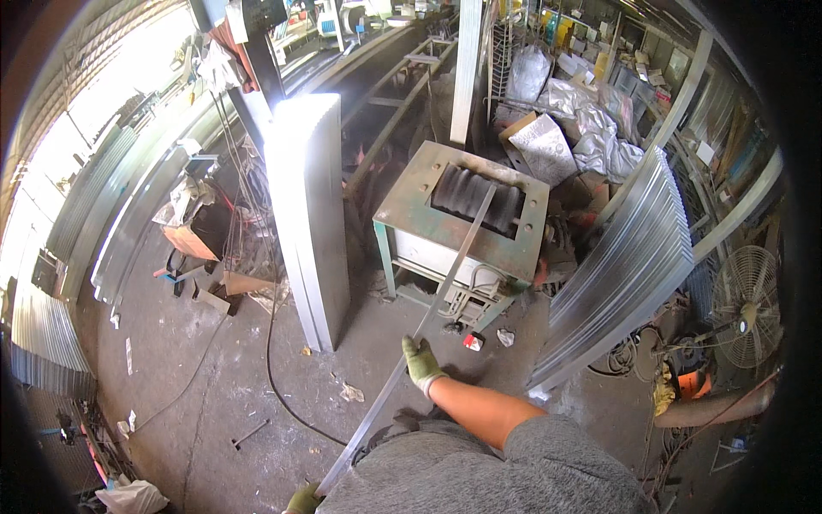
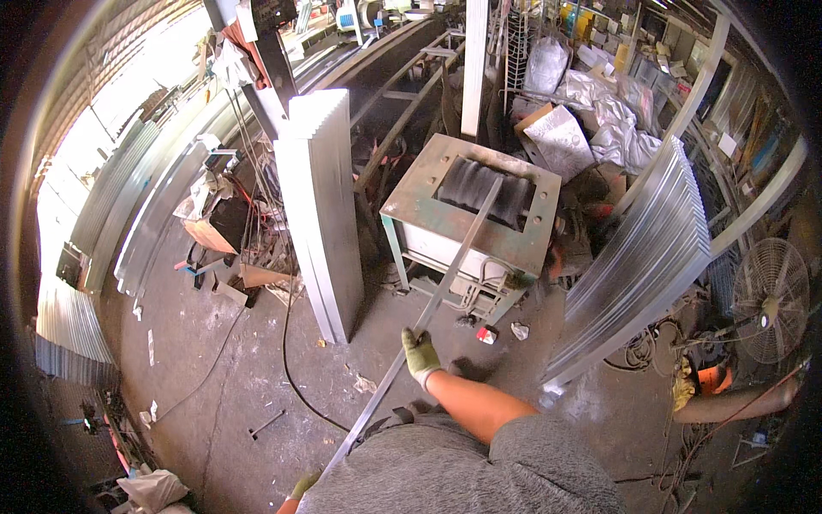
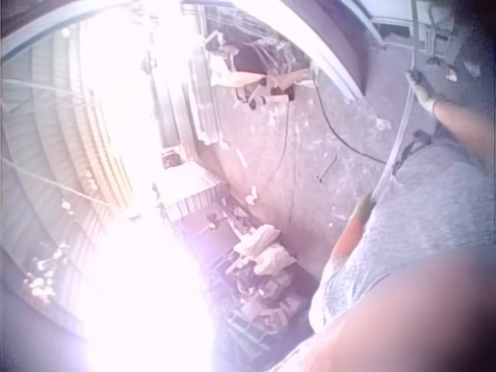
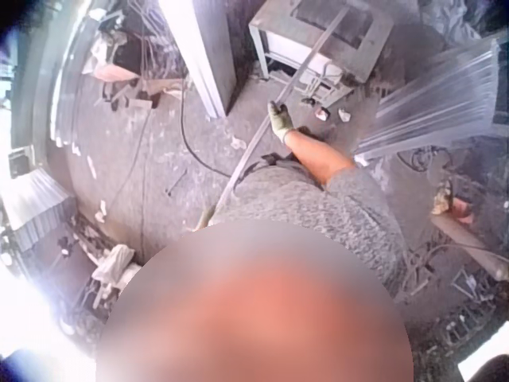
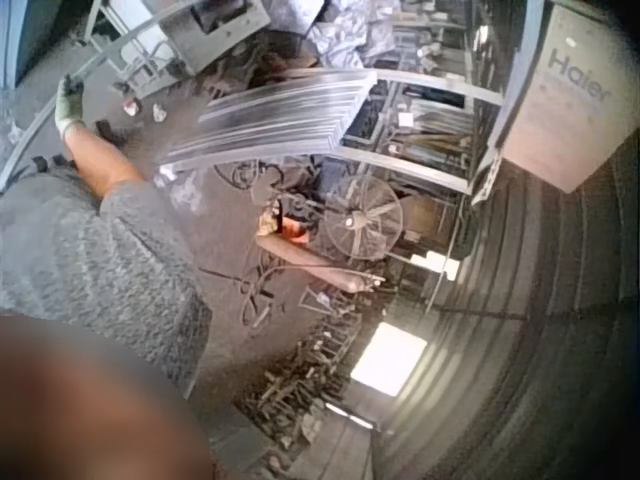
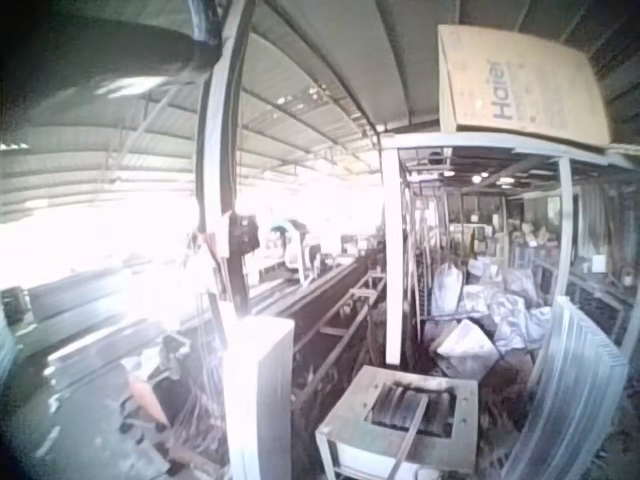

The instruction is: The person repeatedly feeds a long metal strip through a roller machine and stacks the processed strips on a nearby rack. The person handles the strip with gloved hands, aligns it with the rollers, and places the finished pieces in a growing stack.

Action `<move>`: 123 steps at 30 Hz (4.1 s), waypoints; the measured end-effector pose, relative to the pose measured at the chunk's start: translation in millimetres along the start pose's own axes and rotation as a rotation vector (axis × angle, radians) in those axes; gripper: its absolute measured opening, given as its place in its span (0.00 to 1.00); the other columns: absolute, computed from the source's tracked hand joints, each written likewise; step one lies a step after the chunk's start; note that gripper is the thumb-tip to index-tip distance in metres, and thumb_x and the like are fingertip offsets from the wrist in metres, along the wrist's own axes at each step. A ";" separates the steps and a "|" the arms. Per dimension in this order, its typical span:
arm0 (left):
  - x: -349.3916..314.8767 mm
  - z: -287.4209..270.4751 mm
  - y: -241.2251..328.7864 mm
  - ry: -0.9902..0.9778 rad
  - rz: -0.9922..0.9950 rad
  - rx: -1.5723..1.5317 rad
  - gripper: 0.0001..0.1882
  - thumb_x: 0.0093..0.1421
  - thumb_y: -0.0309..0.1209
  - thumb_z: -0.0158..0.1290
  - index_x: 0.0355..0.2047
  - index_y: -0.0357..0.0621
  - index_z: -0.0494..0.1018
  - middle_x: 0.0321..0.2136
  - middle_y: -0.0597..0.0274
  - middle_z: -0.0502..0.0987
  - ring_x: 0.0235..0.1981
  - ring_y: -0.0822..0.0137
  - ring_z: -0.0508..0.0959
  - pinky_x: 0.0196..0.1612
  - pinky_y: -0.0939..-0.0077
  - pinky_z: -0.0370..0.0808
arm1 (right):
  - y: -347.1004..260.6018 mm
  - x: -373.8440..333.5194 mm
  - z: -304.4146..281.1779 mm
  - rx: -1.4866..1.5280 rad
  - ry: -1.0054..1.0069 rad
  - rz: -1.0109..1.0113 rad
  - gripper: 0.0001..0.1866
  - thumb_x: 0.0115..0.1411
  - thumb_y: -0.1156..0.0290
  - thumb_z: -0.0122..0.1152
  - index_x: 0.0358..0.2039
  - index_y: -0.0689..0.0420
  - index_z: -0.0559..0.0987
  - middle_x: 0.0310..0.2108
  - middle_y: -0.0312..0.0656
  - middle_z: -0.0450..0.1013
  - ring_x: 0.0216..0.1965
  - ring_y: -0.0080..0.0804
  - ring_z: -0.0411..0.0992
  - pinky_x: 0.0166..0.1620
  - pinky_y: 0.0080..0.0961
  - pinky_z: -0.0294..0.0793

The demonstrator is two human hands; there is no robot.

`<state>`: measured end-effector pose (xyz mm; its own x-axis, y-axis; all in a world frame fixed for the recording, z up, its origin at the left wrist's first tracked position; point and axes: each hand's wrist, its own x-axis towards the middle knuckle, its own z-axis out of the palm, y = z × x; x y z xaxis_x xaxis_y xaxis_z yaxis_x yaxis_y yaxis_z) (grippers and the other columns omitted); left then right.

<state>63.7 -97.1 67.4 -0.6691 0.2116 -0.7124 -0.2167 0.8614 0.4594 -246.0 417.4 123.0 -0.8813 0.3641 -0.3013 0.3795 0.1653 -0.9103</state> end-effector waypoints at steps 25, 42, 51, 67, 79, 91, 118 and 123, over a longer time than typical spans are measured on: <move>313.4 -136.0 565.8 0.182 0.147 0.309 0.27 0.71 0.52 0.50 0.42 0.38 0.84 0.38 0.31 0.85 0.45 0.30 0.85 0.52 0.39 0.82 | 41.8 157.5 -212.9 -0.283 0.130 0.130 0.44 0.76 0.30 0.40 0.59 0.63 0.80 0.50 0.64 0.83 0.51 0.66 0.81 0.56 0.60 0.76; 488.3 -211.1 803.0 0.210 0.230 0.499 0.26 0.74 0.47 0.52 0.48 0.35 0.86 0.46 0.35 0.87 0.53 0.37 0.86 0.56 0.48 0.83 | 306.4 -2.4 -391.8 -0.744 -0.069 0.559 0.26 0.74 0.53 0.47 0.49 0.59 0.88 0.54 0.60 0.83 0.57 0.65 0.79 0.61 0.55 0.78; 543.9 -226.0 900.7 0.064 0.470 1.211 0.16 0.74 0.32 0.55 0.55 0.43 0.87 0.56 0.48 0.87 0.57 0.49 0.87 0.57 0.59 0.86 | 178.4 39.3 -311.5 -0.483 -0.042 0.238 0.20 0.75 0.61 0.47 0.50 0.58 0.85 0.54 0.58 0.82 0.59 0.60 0.79 0.65 0.52 0.76; 384.7 -160.2 659.7 0.034 0.208 0.582 0.27 0.72 0.48 0.47 0.43 0.36 0.86 0.45 0.31 0.85 0.49 0.32 0.85 0.57 0.41 0.80 | 260.4 40.3 -359.9 -0.635 -0.295 0.764 0.31 0.71 0.47 0.52 0.55 0.61 0.85 0.56 0.62 0.82 0.60 0.58 0.80 0.63 0.50 0.78; 234.6 -79.0 469.1 0.050 0.099 0.232 0.21 0.73 0.46 0.49 0.48 0.42 0.81 0.43 0.35 0.86 0.48 0.31 0.85 0.53 0.39 0.82 | 31.2 108.6 -235.1 -0.401 -0.231 -0.009 0.25 0.76 0.51 0.61 0.58 0.61 0.83 0.50 0.52 0.84 0.51 0.48 0.82 0.56 0.41 0.80; 59.1 2.6 220.0 0.028 -0.092 0.148 0.15 0.70 0.46 0.55 0.49 0.52 0.78 0.44 0.42 0.87 0.47 0.35 0.86 0.50 0.40 0.82 | -62.0 29.9 -111.4 -0.743 0.010 -0.989 0.18 0.66 0.62 0.67 0.51 0.59 0.82 0.57 0.51 0.76 0.62 0.57 0.72 0.65 0.53 0.73; 222.1 -150.7 496.3 0.087 0.066 -0.260 0.36 0.69 0.62 0.61 0.58 0.40 0.82 0.48 0.42 0.88 0.52 0.50 0.87 0.55 0.57 0.80 | -128.0 324.2 -154.8 -0.891 0.316 -0.777 0.16 0.75 0.60 0.55 0.50 0.56 0.84 0.64 0.48 0.76 0.71 0.55 0.68 0.75 0.53 0.63; 266.8 -172.4 542.5 0.039 0.084 -0.187 0.35 0.74 0.63 0.53 0.54 0.41 0.83 0.48 0.34 0.85 0.54 0.34 0.83 0.56 0.47 0.78 | -133.2 380.3 -176.2 -0.942 0.303 -0.801 0.14 0.73 0.60 0.57 0.48 0.53 0.85 0.60 0.45 0.81 0.69 0.53 0.71 0.74 0.50 0.65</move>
<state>-354.9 347.1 218.0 -0.7168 0.2582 -0.6477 -0.2844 0.7399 0.6096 -582.1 695.3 179.7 -0.9034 0.0343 0.4274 -0.0653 0.9741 -0.2163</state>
